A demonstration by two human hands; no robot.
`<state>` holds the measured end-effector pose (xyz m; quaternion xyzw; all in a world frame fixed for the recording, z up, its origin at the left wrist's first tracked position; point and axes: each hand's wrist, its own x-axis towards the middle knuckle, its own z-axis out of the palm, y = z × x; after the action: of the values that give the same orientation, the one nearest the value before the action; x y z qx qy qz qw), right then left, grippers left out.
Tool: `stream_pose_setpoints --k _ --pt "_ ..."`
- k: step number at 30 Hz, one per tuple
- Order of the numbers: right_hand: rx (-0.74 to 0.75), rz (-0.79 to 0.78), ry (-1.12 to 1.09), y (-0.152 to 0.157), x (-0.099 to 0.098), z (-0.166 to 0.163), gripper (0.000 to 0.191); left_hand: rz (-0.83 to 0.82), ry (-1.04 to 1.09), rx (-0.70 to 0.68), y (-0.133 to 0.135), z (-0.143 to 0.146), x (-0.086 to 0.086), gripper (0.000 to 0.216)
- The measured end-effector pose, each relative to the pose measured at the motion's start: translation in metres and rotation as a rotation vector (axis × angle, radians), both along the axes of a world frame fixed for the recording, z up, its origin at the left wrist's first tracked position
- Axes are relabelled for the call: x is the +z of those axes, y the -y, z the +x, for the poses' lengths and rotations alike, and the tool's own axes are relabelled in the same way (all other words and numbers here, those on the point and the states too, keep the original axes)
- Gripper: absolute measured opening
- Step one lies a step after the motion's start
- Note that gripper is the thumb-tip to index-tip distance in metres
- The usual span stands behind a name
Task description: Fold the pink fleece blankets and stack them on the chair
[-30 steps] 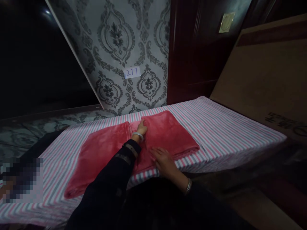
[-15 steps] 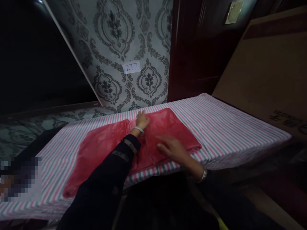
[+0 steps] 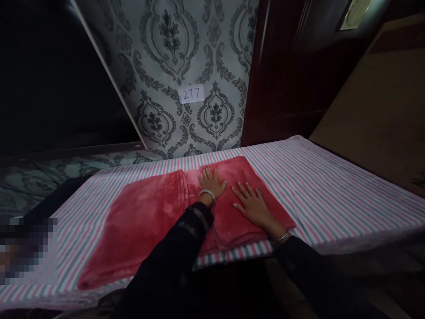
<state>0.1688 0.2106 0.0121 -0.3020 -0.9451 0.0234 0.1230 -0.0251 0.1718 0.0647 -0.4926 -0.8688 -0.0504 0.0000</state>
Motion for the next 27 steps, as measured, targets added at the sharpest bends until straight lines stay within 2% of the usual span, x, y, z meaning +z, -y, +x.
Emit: stream_pose_setpoints --k 3,6,8,10,13,16,18,20,22,24,27 --pt "0.121 -0.120 0.049 -0.017 0.012 0.012 0.068 -0.011 -0.003 -0.005 0.001 0.001 0.002 0.086" --pt "0.273 -0.294 0.029 -0.051 0.037 0.021 0.069 -0.025 0.013 -0.012 -0.002 0.002 0.006 0.086" --pt "0.228 -0.336 -0.063 -0.077 0.060 0.014 0.064 -0.070 0.054 -0.012 -0.007 0.001 0.014 0.085" --pt "0.143 -0.296 -0.147 -0.099 0.082 -0.006 0.060 -0.106 0.097 -0.028 -0.010 -0.004 0.027 0.081" --pt "0.015 -0.226 -0.175 -0.114 0.100 -0.048 0.058 -0.054 0.081 -0.071 -0.009 -0.019 0.049 0.073" --pt "-0.217 -0.200 -0.164 -0.108 0.092 -0.078 0.061 -0.016 0.018 -0.123 0.002 -0.038 0.055 0.074" --pt "-0.328 -0.182 -0.143 -0.101 0.074 -0.085 0.061 -0.051 -0.011 -0.202 0.010 -0.049 0.045 0.075" --pt "-0.364 -0.141 -0.123 -0.097 0.054 -0.084 0.061 -0.091 -0.028 -0.257 0.015 -0.055 0.027 0.073" --pt "-0.363 -0.092 -0.117 -0.097 0.038 -0.082 0.060 -0.109 -0.032 -0.249 0.016 -0.057 0.010 0.073" --pt "-0.357 -0.066 -0.112 -0.099 0.032 -0.079 0.060 -0.107 -0.025 -0.225 0.015 -0.058 0.000 0.074" --pt "-0.365 -0.076 -0.073 -0.102 0.034 -0.078 0.061 -0.111 0.003 -0.221 0.012 -0.057 -0.003 0.077"
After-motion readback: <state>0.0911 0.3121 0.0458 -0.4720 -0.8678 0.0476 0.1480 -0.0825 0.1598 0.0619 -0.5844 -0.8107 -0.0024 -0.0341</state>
